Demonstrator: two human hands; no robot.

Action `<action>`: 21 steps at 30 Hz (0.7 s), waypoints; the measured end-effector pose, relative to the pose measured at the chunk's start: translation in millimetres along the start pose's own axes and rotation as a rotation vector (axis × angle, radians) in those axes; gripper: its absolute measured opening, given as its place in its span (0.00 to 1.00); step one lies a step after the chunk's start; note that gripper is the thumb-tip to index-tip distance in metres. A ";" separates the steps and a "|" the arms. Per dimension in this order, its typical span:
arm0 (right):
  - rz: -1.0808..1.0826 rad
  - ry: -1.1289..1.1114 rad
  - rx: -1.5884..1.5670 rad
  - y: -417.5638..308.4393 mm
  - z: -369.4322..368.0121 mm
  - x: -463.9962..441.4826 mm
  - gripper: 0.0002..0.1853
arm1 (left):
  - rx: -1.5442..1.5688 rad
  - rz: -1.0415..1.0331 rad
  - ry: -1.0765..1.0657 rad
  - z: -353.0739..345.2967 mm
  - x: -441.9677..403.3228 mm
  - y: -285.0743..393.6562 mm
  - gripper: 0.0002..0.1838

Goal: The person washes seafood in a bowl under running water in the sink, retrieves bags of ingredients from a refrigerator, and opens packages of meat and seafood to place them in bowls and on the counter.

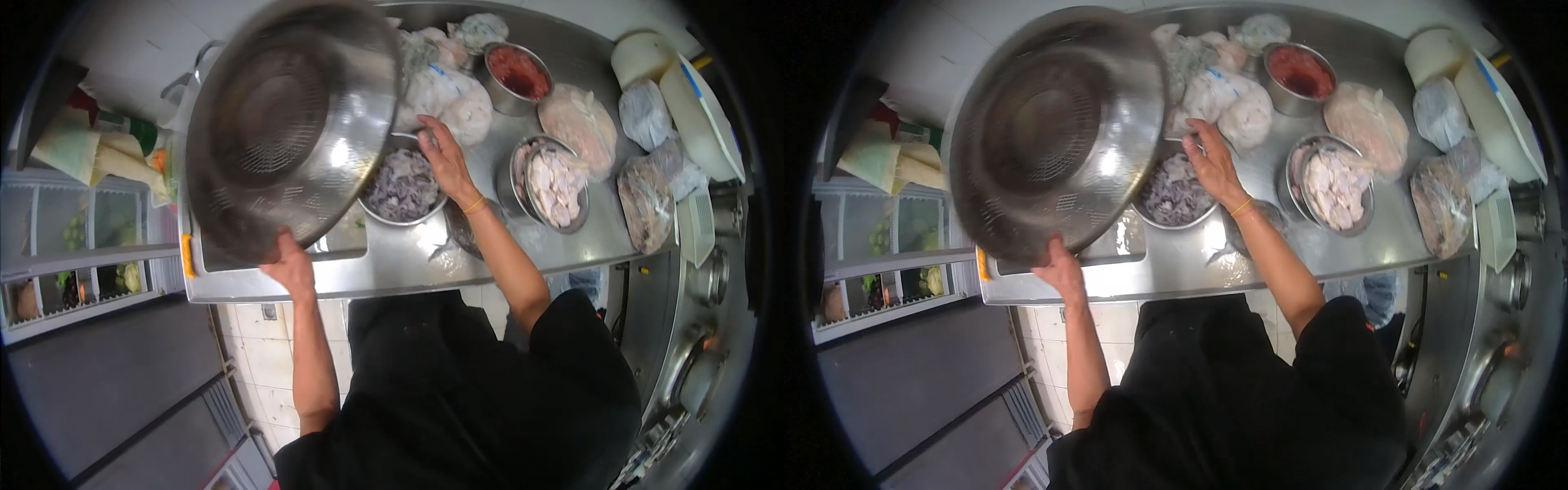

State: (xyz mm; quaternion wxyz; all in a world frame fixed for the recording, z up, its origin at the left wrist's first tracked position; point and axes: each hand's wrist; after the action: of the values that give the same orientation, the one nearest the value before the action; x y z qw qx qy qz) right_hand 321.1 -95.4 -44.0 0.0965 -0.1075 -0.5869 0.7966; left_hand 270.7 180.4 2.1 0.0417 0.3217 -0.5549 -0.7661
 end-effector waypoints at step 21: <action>0.368 -0.309 1.111 62.5 2.3 145.2 0.09 | 0.416 0.830 0.292 200.5 52.4 -55.4 0.25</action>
State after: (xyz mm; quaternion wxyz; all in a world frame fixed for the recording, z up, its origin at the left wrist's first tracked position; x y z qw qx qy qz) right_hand 179.6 -75.2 -111.5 -0.0877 -0.0236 -0.0623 0.9939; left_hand 137.5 344.5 -34.5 0.3558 0.1790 -0.7661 -0.5044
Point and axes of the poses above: each hand's wrist, its own x-axis away from the middle knuckle, its own z-axis out of the back of the hand, y = z × x, and after that the axes turned 13 degrees about -z, right-handed
